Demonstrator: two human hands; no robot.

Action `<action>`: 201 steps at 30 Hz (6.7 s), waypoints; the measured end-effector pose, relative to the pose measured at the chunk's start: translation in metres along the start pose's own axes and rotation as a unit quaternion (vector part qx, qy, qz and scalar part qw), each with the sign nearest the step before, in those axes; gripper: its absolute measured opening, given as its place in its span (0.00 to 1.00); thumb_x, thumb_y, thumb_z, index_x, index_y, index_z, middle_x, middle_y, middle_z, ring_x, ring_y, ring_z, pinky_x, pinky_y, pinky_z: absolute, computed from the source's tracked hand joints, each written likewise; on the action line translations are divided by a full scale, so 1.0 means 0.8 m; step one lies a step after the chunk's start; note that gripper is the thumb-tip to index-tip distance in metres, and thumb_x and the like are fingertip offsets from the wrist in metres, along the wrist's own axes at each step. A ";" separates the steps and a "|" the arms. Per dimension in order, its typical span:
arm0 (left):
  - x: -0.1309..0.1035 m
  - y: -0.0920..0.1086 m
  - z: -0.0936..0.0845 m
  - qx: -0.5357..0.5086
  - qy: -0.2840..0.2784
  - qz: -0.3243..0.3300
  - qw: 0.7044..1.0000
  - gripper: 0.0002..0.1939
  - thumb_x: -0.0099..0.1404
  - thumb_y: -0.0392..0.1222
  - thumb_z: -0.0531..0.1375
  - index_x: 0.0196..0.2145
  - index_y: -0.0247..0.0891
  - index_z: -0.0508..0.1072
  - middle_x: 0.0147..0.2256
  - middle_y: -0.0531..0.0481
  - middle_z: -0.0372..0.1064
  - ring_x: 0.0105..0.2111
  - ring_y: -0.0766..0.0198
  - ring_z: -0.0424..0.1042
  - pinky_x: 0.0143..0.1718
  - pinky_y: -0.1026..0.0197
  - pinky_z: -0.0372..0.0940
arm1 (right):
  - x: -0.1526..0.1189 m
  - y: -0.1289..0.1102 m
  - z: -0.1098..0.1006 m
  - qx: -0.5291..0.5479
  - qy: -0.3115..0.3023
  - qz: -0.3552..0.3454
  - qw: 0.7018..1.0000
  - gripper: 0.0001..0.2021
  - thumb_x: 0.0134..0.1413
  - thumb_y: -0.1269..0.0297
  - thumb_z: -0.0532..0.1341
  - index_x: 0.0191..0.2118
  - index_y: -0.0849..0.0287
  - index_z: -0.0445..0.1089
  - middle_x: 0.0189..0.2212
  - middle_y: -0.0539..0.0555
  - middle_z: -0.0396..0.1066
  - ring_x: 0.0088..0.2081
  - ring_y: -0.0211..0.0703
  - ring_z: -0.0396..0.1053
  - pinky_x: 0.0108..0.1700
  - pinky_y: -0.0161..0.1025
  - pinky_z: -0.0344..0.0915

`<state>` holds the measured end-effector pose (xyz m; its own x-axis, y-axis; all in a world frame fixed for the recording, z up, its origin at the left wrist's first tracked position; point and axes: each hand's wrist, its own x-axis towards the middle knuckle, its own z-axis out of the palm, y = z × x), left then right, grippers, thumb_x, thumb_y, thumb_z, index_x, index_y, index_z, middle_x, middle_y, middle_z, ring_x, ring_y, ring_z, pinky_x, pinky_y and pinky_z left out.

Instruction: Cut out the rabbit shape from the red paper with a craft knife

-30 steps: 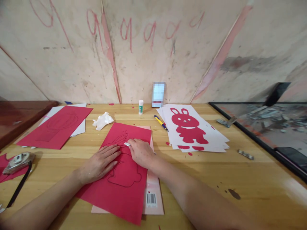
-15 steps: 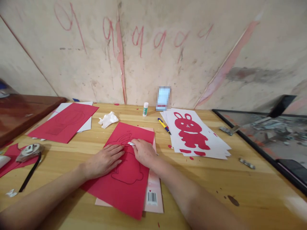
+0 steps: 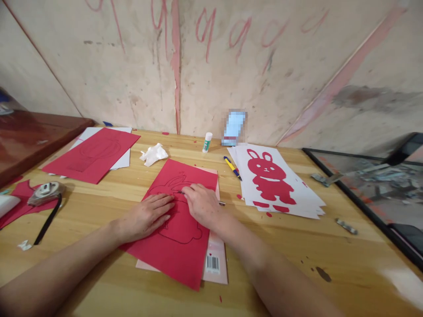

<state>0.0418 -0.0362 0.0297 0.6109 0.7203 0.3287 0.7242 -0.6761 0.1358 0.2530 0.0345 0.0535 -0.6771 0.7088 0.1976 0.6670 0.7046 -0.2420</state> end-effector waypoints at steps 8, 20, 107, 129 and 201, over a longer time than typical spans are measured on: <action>-0.005 0.005 -0.002 -0.007 0.018 0.024 1.000 0.17 0.72 0.40 0.50 0.52 0.30 0.69 0.53 0.38 0.68 0.56 0.51 0.64 0.54 0.47 0.64 | -0.009 -0.003 -0.005 -0.098 -0.054 -0.018 0.994 0.11 0.63 0.70 0.50 0.36 0.59 0.70 0.31 0.54 0.73 0.36 0.44 0.67 0.34 0.39 0.56; -0.008 0.002 0.007 0.004 0.014 0.044 0.999 0.18 0.73 0.41 0.48 0.52 0.29 0.69 0.53 0.38 0.68 0.55 0.52 0.66 0.55 0.48 0.64 | -0.010 -0.008 0.000 -0.141 -0.033 -0.070 0.987 0.10 0.61 0.72 0.53 0.35 0.58 0.70 0.30 0.53 0.69 0.35 0.43 0.63 0.32 0.39 0.54; -0.008 -0.003 0.000 -0.031 0.015 0.027 0.999 0.16 0.71 0.41 0.50 0.48 0.29 0.71 0.52 0.35 0.67 0.53 0.51 0.67 0.54 0.49 0.64 | -0.003 -0.005 0.001 -0.145 0.037 -0.128 0.980 0.10 0.59 0.75 0.54 0.32 0.60 0.72 0.28 0.53 0.69 0.33 0.41 0.61 0.30 0.38 0.51; -0.001 -0.009 0.003 -0.020 -0.032 0.031 0.999 0.21 0.72 0.47 0.49 0.55 0.29 0.66 0.57 0.34 0.63 0.58 0.48 0.63 0.57 0.44 0.59 | -0.003 -0.012 -0.009 -0.179 -0.070 -0.087 0.977 0.12 0.59 0.75 0.53 0.31 0.59 0.71 0.28 0.54 0.69 0.34 0.42 0.62 0.30 0.38 0.50; 0.021 -0.010 0.016 0.004 -0.038 0.025 0.999 0.22 0.73 0.45 0.46 0.56 0.30 0.67 0.58 0.39 0.63 0.56 0.49 0.63 0.54 0.47 0.61 | -0.013 -0.027 -0.014 -0.192 -0.138 0.023 0.971 0.11 0.58 0.76 0.52 0.37 0.60 0.71 0.33 0.56 0.71 0.39 0.44 0.65 0.35 0.38 0.55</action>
<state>0.0507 -0.0167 0.0226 0.6684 0.6957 0.2630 0.6947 -0.7103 0.1132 0.2489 0.0126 0.0671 -0.6655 0.7421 -0.0802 0.7298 0.6694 0.1390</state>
